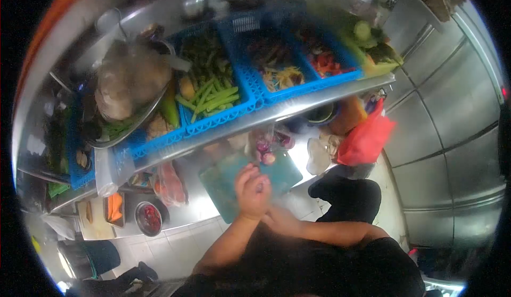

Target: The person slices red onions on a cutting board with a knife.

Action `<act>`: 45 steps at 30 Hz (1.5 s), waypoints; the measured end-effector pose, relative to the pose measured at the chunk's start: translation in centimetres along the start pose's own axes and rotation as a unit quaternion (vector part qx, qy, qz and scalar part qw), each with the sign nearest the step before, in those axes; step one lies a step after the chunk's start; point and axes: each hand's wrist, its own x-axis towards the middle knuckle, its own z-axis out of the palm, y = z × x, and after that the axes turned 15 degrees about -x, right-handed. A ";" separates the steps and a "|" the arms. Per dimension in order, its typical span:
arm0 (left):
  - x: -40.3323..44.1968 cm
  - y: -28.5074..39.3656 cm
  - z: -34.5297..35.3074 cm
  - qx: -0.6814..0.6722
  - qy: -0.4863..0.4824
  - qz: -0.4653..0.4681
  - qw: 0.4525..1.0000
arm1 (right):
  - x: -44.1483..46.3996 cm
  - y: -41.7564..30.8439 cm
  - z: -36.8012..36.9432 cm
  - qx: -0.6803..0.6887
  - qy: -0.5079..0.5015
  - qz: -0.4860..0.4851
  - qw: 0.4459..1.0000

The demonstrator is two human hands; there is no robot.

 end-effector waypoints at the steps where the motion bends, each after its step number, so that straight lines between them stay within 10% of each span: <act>1: 0.9 0.8 0.6 -0.016 -0.022 0.034 0.999 | -0.3 -0.2 -0.8 -0.021 0.003 0.009 1.000; 9: 13.2 10.9 4.0 -0.078 -0.091 0.175 0.977 | -0.9 -5.3 -8.2 -0.100 0.061 -0.017 0.993; 12: 19.7 14.3 5.3 -0.067 -0.107 0.142 0.982 | 1.2 -11.8 -14.0 -0.089 0.242 -0.081 0.963; 14: 24.3 14.7 6.1 -0.060 -0.136 0.147 0.978 | 2.2 -17.8 -20.6 0.217 0.118 -0.003 0.969; 18: 31.7 15.1 7.3 0.067 -0.190 -0.025 0.979 | 5.4 -19.4 -25.8 0.279 0.083 -0.046 0.956; 22: 40.2 5.1 9.4 0.344 -0.181 0.176 0.905 | 6.1 -19.2 -27.8 0.381 0.030 -0.022 0.924; 25: 43.8 2.7 8.0 0.422 -0.460 0.059 0.779 | 3.6 -16.4 -26.6 0.515 0.019 -0.062 0.855; 36: 29.6 19.5 1.7 0.032 -0.290 0.128 0.948 | -12.8 2.1 -17.7 0.359 0.226 0.179 0.888; 39: 20.5 15.6 -0.2 0.015 -0.441 0.139 0.887 | -16.6 3.9 -14.8 0.332 0.259 0.281 0.862; 42: 11.3 5.6 0.2 0.081 -0.468 -0.115 0.873 | -17.2 4.2 -13.2 0.202 0.264 0.361 0.871; 45: 5.8 -4.0 0.9 0.155 -0.475 -0.129 0.857 | -16.4 4.6 -12.6 -0.007 0.231 0.301 0.925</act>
